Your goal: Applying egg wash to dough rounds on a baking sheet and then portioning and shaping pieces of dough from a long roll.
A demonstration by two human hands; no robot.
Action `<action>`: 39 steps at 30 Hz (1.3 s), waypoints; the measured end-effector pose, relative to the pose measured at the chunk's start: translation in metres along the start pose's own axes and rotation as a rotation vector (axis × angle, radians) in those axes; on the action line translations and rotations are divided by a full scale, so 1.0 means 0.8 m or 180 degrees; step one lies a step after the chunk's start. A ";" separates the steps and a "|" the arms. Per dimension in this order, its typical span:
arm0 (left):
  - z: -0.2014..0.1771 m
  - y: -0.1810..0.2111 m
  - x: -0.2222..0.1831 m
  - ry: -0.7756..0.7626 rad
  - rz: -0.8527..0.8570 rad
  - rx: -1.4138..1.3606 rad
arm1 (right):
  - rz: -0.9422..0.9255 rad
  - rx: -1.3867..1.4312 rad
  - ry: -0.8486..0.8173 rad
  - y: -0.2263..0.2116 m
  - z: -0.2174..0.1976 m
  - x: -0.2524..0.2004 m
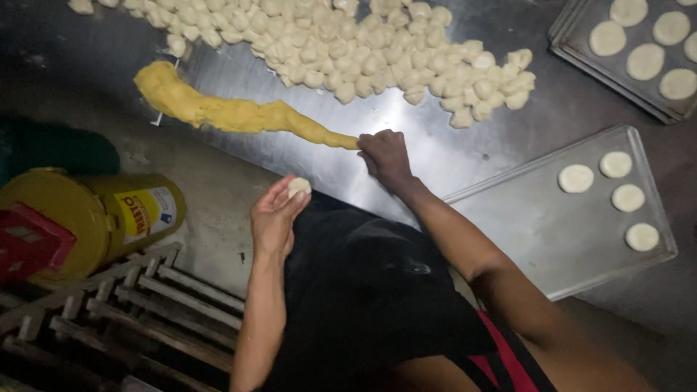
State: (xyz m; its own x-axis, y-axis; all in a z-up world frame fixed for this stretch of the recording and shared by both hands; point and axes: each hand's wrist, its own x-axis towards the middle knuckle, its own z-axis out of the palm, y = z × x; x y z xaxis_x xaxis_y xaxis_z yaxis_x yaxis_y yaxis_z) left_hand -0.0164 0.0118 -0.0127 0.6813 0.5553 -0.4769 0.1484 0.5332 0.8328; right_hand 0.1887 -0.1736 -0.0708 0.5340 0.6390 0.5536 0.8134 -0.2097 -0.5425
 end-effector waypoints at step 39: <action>0.106 0.082 0.153 -0.2840 -0.0907 0.0694 | 0.3472 0.1605 0.0959 -0.145 -0.036 0.082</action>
State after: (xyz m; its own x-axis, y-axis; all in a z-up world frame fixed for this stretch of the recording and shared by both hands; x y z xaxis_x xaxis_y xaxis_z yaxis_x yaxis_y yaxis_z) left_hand 0.1376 0.0606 0.0071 0.8802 -0.3149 -0.3552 0.4615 0.3927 0.7955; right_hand 0.1363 -0.1290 0.0467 0.9623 0.0996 -0.2530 -0.2335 -0.1743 -0.9566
